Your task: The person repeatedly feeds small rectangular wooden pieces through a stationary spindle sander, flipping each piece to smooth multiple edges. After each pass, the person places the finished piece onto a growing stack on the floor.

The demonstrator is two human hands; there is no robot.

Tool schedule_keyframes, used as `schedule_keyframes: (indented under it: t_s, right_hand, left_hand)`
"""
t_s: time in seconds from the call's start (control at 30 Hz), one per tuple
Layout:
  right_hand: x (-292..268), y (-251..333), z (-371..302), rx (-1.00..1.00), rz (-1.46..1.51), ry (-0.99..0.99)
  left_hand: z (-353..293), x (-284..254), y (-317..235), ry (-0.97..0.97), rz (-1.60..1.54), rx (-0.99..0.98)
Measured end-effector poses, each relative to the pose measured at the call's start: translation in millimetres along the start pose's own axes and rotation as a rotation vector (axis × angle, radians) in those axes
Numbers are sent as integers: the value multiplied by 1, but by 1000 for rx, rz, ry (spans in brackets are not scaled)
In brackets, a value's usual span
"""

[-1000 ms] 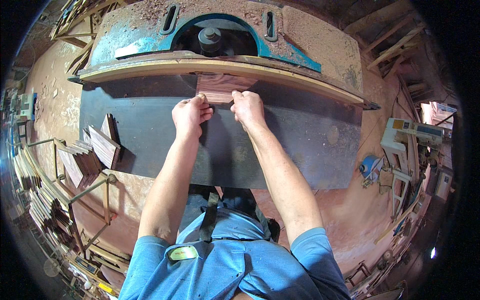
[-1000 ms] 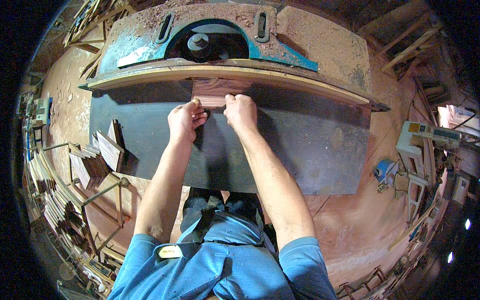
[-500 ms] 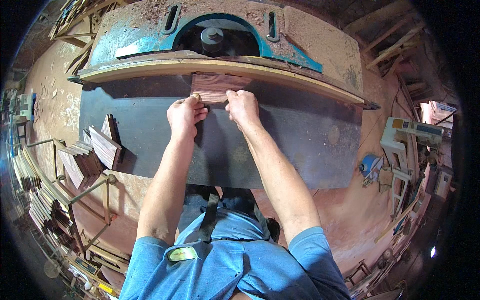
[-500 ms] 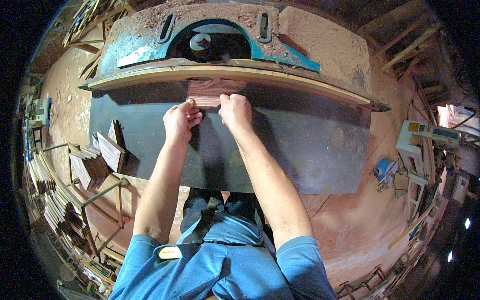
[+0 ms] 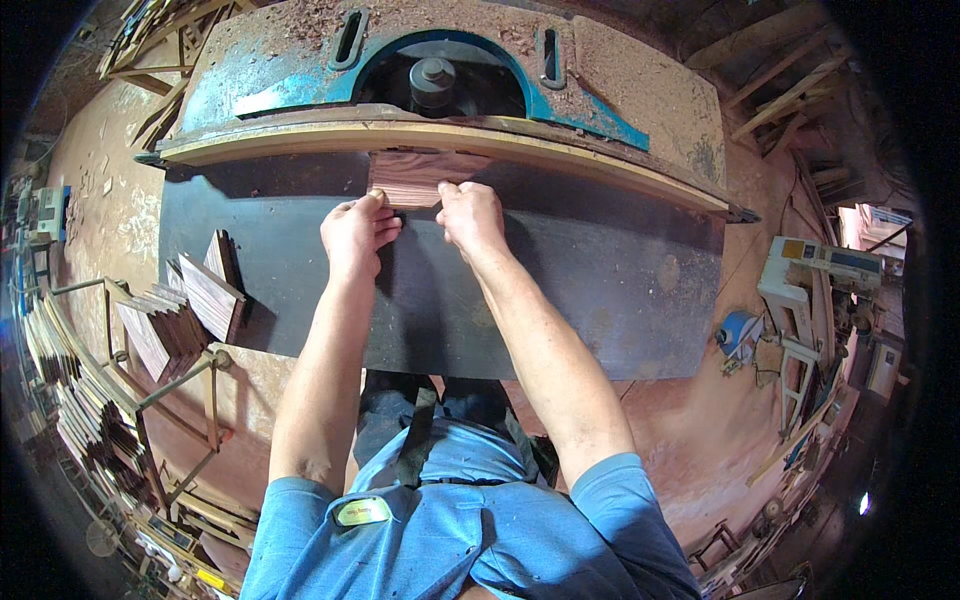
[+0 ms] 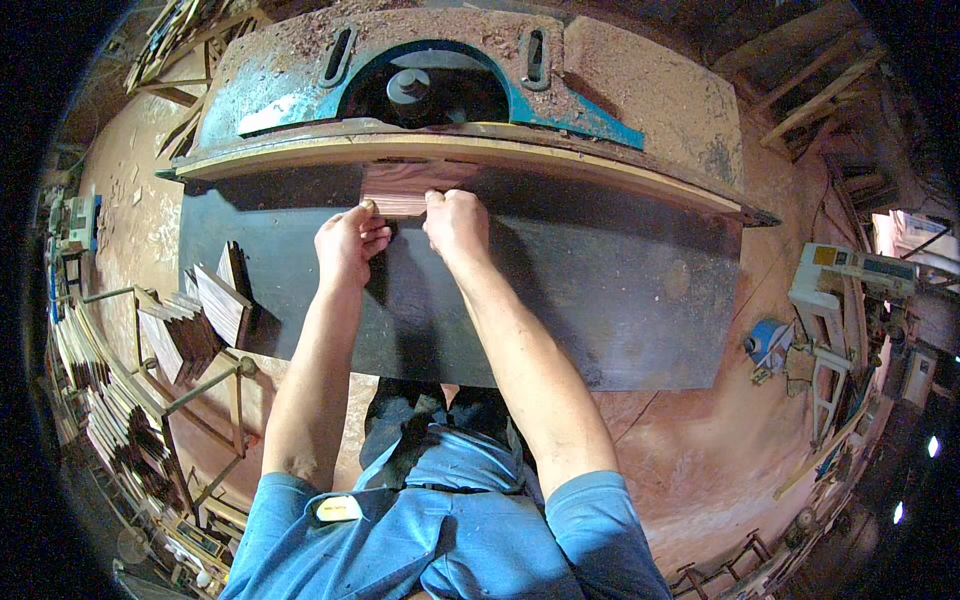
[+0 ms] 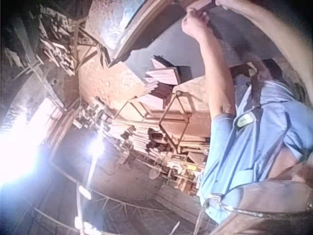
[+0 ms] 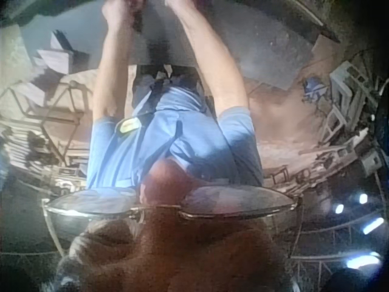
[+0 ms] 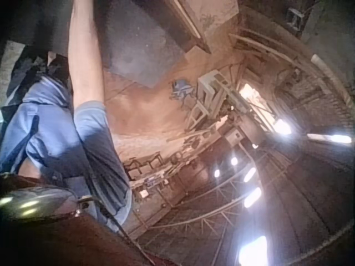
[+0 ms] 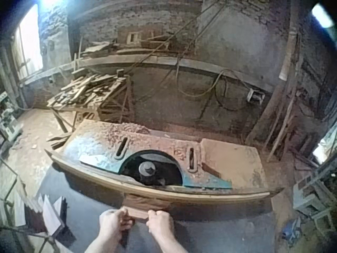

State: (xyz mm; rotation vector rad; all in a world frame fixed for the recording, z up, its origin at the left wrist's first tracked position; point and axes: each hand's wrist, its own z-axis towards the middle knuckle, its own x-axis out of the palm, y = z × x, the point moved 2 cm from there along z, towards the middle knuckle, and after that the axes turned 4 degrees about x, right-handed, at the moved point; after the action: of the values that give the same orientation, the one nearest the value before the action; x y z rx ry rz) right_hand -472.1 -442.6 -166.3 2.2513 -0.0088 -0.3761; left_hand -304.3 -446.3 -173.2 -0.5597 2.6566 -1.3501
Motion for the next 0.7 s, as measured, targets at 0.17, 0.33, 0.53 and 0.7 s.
schedule_keyframes:
  t_s: [0.17, 0.33, 0.53, 0.7]
  right_hand:
    - [9, -1, 5, 9, -44, 19]
    - [19, -7, 13, -20, -95, -2]
    - [32, -7, 13, -43, -69, 5]
    - [40, 9, 2, 13, -8, 26]
  left_hand:
    - [1, -6, -6, 6, 28, -3]
    - [5, -13, -9, 8, 21, -3]
    - [9, -22, -14, -14, -15, 17]
    - [18, -34, -15, -5, -4, 13]
